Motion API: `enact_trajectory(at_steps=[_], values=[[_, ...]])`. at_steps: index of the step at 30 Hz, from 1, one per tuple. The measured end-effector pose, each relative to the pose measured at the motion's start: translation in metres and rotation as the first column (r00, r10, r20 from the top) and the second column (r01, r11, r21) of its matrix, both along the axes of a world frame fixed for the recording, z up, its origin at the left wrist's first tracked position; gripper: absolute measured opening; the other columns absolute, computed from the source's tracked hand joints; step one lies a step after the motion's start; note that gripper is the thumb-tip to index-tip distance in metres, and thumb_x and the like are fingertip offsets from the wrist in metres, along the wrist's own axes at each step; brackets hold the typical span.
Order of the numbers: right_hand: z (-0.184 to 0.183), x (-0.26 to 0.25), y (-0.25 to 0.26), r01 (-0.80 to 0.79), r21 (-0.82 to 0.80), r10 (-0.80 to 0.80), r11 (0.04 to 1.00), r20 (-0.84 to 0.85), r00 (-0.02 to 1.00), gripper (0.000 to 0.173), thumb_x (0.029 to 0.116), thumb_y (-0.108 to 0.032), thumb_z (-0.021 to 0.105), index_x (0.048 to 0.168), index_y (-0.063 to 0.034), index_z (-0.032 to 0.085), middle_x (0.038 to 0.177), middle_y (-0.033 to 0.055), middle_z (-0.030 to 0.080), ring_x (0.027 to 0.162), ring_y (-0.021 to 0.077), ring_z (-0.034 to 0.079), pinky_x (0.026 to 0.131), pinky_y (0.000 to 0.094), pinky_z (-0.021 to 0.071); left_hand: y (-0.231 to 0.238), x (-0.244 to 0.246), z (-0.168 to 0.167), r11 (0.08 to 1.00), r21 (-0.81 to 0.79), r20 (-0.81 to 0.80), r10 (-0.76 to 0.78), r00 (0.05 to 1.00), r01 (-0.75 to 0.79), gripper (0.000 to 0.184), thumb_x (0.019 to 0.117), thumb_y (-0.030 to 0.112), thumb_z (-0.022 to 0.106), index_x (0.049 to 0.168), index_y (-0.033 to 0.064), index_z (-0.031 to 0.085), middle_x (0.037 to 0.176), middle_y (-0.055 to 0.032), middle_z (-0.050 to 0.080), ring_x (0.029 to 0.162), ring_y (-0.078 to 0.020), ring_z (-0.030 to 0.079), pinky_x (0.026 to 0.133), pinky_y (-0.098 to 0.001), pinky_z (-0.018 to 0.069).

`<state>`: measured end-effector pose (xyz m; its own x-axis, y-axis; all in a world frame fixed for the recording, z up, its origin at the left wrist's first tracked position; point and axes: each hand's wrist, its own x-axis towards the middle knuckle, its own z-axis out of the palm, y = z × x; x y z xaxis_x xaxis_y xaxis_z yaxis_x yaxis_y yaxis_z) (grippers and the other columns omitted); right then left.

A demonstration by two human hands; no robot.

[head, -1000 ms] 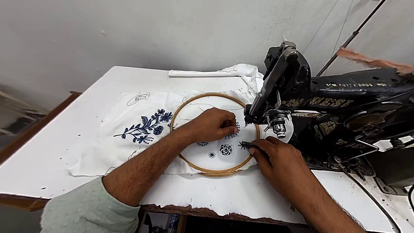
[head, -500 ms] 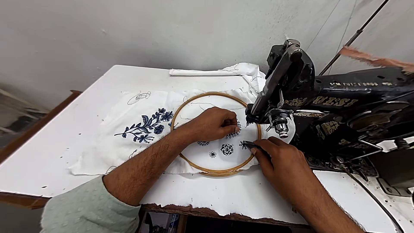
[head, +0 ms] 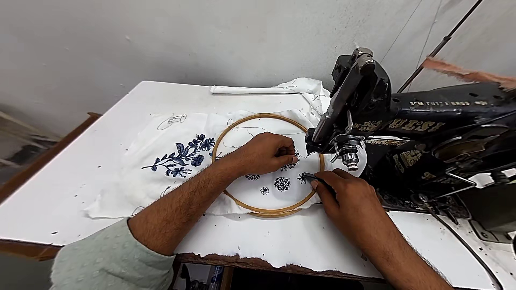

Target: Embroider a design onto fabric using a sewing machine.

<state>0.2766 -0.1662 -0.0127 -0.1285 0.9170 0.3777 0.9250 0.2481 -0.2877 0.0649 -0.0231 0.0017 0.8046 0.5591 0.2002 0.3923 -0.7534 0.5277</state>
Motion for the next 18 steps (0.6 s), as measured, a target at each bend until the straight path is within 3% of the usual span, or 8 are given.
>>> enact_trajectory(at_steps=[8, 12, 18], values=[[-0.0009, -0.0028, 0.0014, 0.022, 0.014, -0.022, 1.0, -0.019, 1.0, 0.022, 0.101, -0.025, 0.058, 0.101, -0.0097, 0.074, 0.083, 0.0037, 0.065, 0.069, 0.0184, 0.065, 0.057, 0.0372, 0.054, -0.0003, 0.0, -0.0007, 1.0, 0.006, 0.009, 0.005, 1.0, -0.005, 0.021, 0.1021, 0.028, 0.063, 0.098, 0.0085, 0.071, 0.074, 0.0024, 0.063, 0.063, -0.0056, 0.056, 0.061, -0.0258, 0.0477], [0.0009, -0.0033, -0.0015, 0.064, 0.049, -0.063, 0.997, -0.03, 0.998, 0.025, 0.1017, -0.026, 0.057, 0.105, -0.0066, 0.074, 0.084, 0.0049, 0.064, 0.068, 0.0189, 0.064, 0.057, 0.0372, 0.0531, 0.0014, -0.0002, -0.0027, 0.998, 0.062, 0.043, -0.007, 0.999, 0.004, 0.021, 0.1027, 0.025, 0.061, 0.099, 0.0074, 0.072, 0.083, -0.0001, 0.061, 0.068, -0.0068, 0.056, 0.063, -0.0243, 0.0487], [0.0025, 0.0005, -0.0049, 0.046, 0.017, -0.046, 0.999, -0.001, 0.999, 0.022, 0.0996, -0.026, 0.058, 0.1, -0.0106, 0.075, 0.081, 0.0028, 0.063, 0.067, 0.0177, 0.063, 0.056, 0.0367, 0.0528, -0.0026, 0.0028, -0.0012, 0.983, 0.082, 0.071, -0.171, 0.983, 0.165, 0.016, 0.0975, 0.02, 0.068, 0.105, 0.0105, 0.079, 0.094, -0.0004, 0.065, 0.078, -0.0049, 0.06, 0.068, -0.0217, 0.0516]])
